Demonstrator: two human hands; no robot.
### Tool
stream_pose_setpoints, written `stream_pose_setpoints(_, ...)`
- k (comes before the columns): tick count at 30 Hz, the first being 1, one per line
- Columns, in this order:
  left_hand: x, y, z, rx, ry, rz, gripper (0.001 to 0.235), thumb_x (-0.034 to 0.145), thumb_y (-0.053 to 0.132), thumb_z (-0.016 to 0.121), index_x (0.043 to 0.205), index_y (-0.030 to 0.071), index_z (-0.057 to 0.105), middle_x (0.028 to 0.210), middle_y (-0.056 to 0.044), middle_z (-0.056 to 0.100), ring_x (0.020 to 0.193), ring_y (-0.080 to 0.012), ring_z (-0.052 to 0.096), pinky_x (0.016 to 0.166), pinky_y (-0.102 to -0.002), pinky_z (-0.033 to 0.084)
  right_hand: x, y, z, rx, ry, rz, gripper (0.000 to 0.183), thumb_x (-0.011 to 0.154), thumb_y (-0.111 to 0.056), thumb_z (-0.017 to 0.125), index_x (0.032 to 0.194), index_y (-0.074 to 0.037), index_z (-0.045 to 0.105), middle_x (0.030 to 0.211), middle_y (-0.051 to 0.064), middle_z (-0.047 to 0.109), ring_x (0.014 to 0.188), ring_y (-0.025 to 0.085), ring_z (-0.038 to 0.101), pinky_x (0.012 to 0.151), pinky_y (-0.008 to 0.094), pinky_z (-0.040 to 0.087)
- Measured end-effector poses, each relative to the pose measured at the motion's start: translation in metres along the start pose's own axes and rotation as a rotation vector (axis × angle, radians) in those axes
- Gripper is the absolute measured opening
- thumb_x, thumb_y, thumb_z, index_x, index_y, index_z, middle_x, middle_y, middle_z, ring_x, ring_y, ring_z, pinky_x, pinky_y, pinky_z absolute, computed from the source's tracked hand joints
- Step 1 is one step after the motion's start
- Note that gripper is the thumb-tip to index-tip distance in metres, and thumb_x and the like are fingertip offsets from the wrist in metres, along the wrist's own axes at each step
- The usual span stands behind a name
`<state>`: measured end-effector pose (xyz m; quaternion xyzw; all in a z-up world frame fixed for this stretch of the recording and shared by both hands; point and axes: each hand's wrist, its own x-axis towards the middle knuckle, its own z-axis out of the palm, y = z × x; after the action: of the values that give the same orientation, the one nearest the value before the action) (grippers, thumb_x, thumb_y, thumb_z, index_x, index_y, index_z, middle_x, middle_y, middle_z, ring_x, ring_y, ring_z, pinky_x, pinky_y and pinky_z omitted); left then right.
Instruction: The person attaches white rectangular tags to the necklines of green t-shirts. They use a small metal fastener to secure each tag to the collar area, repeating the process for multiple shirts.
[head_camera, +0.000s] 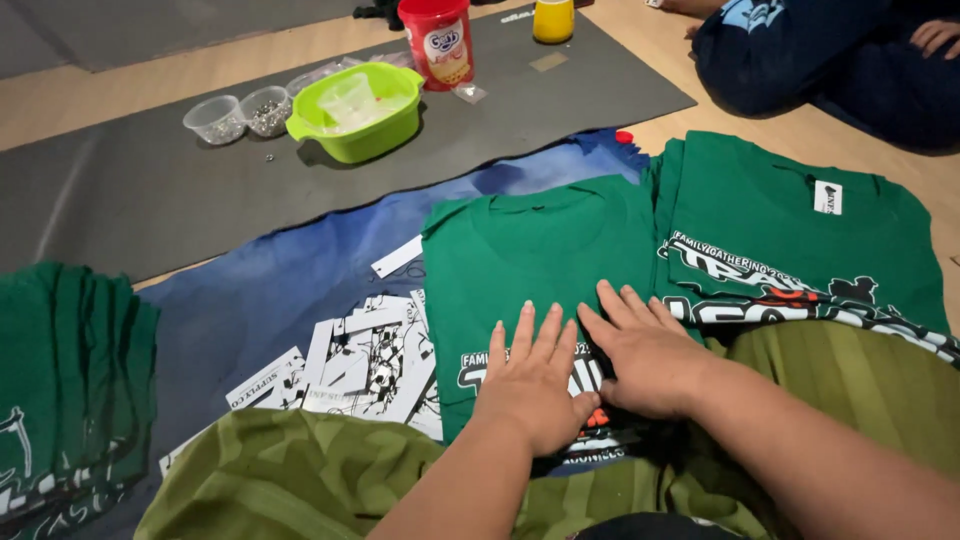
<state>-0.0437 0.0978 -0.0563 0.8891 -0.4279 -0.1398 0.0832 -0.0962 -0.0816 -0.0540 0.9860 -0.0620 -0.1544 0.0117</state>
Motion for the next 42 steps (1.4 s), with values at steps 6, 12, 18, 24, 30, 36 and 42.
stream_pose_setpoints(6,-0.013,0.005,-0.019,0.051,-0.153,0.0,0.123,0.078,0.068,0.07,0.164,0.005,0.007,0.174,-0.014,-0.009,0.158,-0.0363,-0.02,0.12,-0.063,-0.008,0.002,0.001,0.004,-0.025,0.008,0.002,0.107,0.078,-0.04,0.081,0.162,-0.018,0.017,0.174,0.015,-0.003,0.159,0.036,0.003,0.125,0.051,0.012)
stream_pose_setpoints(12,-0.011,0.003,-0.012,0.07,-0.107,0.006,0.126,0.075,0.062,0.081,0.163,0.005,0.01,0.174,-0.015,-0.005,0.158,-0.0377,-0.017,0.12,-0.063,-0.005,0.0,-0.002,-0.001,-0.015,-0.016,0.015,0.107,0.08,-0.04,0.08,0.162,-0.019,0.015,0.174,0.014,-0.005,0.159,0.035,0.001,0.126,0.051,0.01)
stream_pose_setpoints(18,-0.01,0.001,-0.006,0.083,-0.062,0.016,0.126,0.074,0.063,0.081,0.163,0.006,0.012,0.173,-0.016,-0.004,0.158,-0.0377,-0.015,0.12,-0.063,-0.004,0.002,-0.003,0.001,0.017,-0.02,0.023,0.109,0.077,-0.039,0.08,0.162,-0.019,0.016,0.174,0.015,-0.006,0.16,0.035,-0.001,0.126,0.051,0.008)
stream_pose_setpoints(24,-0.01,0.003,-0.008,0.082,-0.085,0.004,0.124,0.077,0.068,0.075,0.163,0.008,0.01,0.173,-0.015,-0.004,0.158,-0.038,-0.016,0.12,-0.064,-0.005,0.005,-0.003,0.004,0.016,-0.017,0.028,0.109,0.075,-0.037,0.08,0.162,-0.017,0.016,0.173,0.017,-0.005,0.159,0.038,-0.001,0.125,0.055,0.009)
stream_pose_setpoints(30,-0.007,0.011,-0.017,0.164,-0.076,-0.036,0.123,0.078,0.073,0.075,0.163,0.007,0.016,0.173,-0.014,0.006,0.158,-0.0398,-0.004,0.119,-0.066,0.004,0.006,-0.005,0.003,0.015,-0.035,0.039,0.11,0.077,-0.039,0.079,0.162,-0.017,0.013,0.173,0.017,-0.007,0.16,0.038,-0.004,0.126,0.054,0.006)
stream_pose_setpoints(36,-0.006,0.008,0.0,0.221,0.014,-0.016,0.123,0.077,0.077,0.072,0.162,0.006,0.017,0.171,-0.016,0.008,0.157,-0.0405,-0.002,0.119,-0.065,0.003,0.006,-0.002,0.006,0.036,-0.001,0.023,0.11,0.074,-0.037,0.082,0.161,-0.017,0.018,0.174,0.017,-0.005,0.159,0.037,-0.002,0.125,0.054,0.008)
stream_pose_setpoints(42,-0.007,0.006,0.005,0.19,0.058,-0.005,0.124,0.075,0.074,0.075,0.162,0.008,0.017,0.171,-0.015,0.008,0.157,-0.0403,-0.002,0.119,-0.064,0.002,0.008,-0.005,0.005,0.013,-0.014,0.031,0.112,0.075,-0.038,0.082,0.162,-0.017,0.015,0.173,0.018,-0.005,0.159,0.04,-0.001,0.124,0.056,0.009)
